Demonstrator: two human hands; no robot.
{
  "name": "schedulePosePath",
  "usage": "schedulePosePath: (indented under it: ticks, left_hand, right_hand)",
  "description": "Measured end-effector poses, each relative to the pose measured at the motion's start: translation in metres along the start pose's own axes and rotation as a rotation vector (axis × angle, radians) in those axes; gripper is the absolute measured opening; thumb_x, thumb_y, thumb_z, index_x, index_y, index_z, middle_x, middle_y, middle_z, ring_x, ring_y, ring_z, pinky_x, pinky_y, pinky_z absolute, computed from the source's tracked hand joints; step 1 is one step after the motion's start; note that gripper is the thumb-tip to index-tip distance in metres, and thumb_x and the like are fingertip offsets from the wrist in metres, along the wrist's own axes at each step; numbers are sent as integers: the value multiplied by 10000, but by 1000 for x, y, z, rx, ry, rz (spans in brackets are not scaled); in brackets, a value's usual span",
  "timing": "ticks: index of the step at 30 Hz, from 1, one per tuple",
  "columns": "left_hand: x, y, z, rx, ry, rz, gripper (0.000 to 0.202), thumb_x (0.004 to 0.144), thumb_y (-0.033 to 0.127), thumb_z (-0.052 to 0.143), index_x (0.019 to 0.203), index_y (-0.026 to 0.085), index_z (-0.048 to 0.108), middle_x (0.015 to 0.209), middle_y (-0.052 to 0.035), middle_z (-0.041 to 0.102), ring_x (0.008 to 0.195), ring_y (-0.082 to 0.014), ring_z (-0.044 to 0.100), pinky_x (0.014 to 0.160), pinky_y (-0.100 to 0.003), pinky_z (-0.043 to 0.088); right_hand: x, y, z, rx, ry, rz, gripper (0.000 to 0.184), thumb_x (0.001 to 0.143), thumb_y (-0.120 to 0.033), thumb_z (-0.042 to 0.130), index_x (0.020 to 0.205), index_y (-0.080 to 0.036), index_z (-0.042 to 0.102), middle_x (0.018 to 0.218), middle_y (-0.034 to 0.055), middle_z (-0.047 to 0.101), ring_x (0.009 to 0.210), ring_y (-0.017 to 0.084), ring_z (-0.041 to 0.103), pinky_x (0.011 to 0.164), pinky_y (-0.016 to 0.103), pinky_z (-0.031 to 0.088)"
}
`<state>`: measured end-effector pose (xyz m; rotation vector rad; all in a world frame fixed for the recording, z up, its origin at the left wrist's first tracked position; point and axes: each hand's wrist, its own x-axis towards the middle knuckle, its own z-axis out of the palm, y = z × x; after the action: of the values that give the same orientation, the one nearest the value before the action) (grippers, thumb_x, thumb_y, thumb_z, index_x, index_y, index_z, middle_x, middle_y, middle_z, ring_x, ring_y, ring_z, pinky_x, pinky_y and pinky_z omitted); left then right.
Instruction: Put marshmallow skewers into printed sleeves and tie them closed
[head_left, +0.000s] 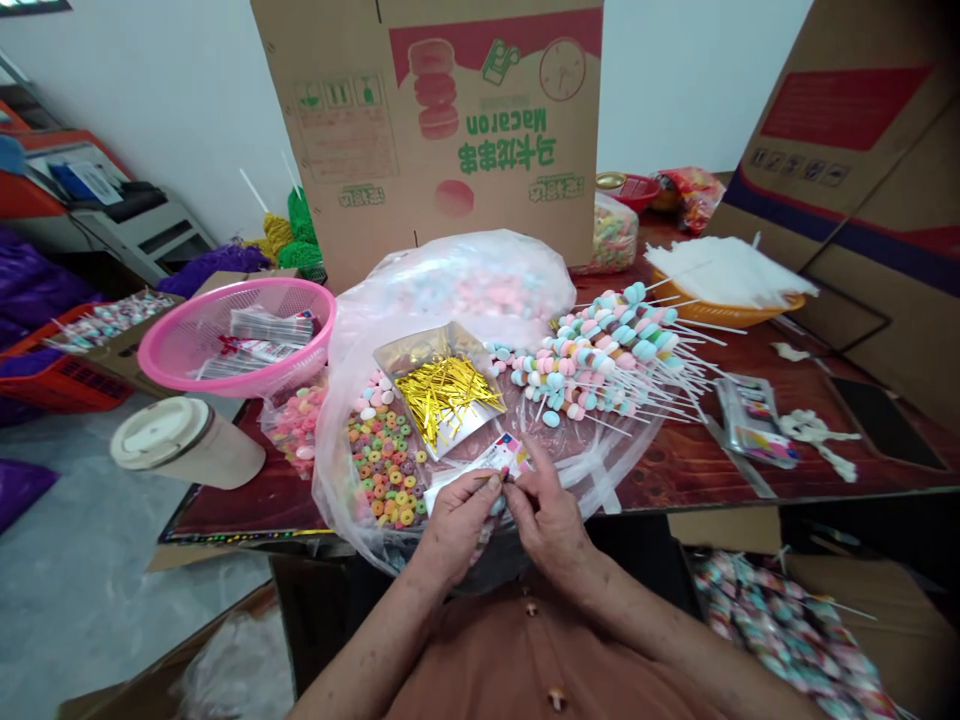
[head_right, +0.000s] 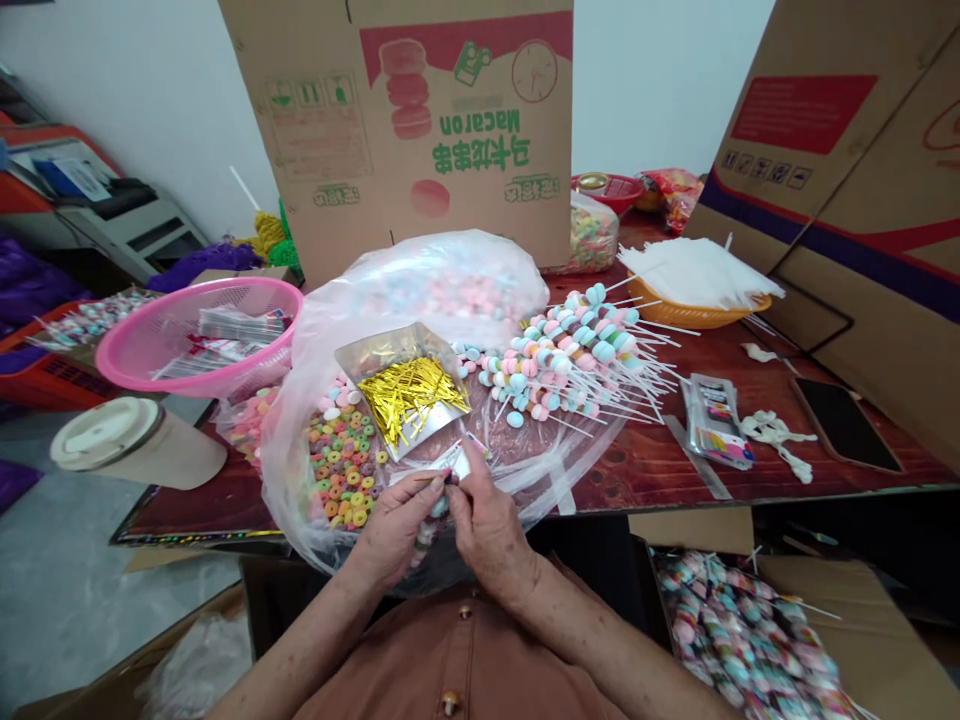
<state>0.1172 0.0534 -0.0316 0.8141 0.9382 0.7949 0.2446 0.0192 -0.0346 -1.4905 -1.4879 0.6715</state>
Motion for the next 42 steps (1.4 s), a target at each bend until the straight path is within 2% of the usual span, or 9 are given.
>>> schedulePosePath:
  ticks: [4,9,12,19,24,30,33,38,42]
  left_hand:
    - [0,8,3,-98,-141,-163,268,590,332,775,700,109,676,576,-8,601,450,-55,489,434,-153,374]
    - [-1,8,15,-234,-6,-17,242,590,311,785,747,155,689,617,3,627,526,-77,546,516,-174,446]
    - [-3,12,12,-110,-97,16,212,638,309,759,737,134,691,647,-13,624,545,-76,551,502,-166,436]
    - [-9,19,2,-295,-349,-269,421,511,224,835,870,162,624,620,18,600,464,-93,549,465,-208,445]
    - [-10,13,8,-343,-130,-166,491,581,209,801,981,219,516,644,50,585,473,-83,540,474,-192,430]
    - [-7,21,20,-141,136,82,477,595,321,794,970,224,516,758,42,601,606,-77,566,549,-172,417]
    - [-11,51,18,-73,65,-69,587,682,606,614,1111,220,503,839,-28,636,711,-146,608,591,-234,447]
    - [-36,94,-4,-58,-126,25,757,667,820,301,1084,263,601,699,-43,669,709,-233,635,689,-390,489]
    - [-42,70,-8,230,-170,-21,581,718,691,472,860,179,706,710,-74,690,763,-253,633,824,-413,458]
  right_hand:
    - [-3,1,-10,69,-101,-29,499,837,-244,458,1317,-124,391,559,-45,517,501,108,467,517,209,415]
    - [4,-3,-22,54,-2,-86,407,849,-265,463,1223,-107,492,617,13,592,559,134,532,556,236,443]
    - [10,-8,-32,174,-237,-19,310,875,-304,466,1104,-140,595,547,-15,563,492,113,509,470,200,402]
    - [22,-24,-57,217,-584,-338,203,893,-287,467,976,-190,625,719,3,653,675,110,603,609,185,433]
    - [14,-18,-36,36,-298,-242,253,878,-256,467,641,-171,486,552,-23,559,478,83,481,460,179,334]
    - [16,-22,-39,-559,96,-663,224,855,-113,359,700,-158,514,576,27,538,542,141,477,532,259,321]
    - [17,-30,-43,-606,245,-734,205,833,-113,393,682,-171,519,559,27,519,538,143,452,536,272,299]
    - [12,-27,-31,-260,-17,-345,204,826,-162,388,638,-194,459,529,-9,481,484,118,421,477,243,269]
    - [9,-34,-24,8,-3,-77,226,877,-218,356,662,-195,424,561,-27,469,522,103,444,488,207,316]
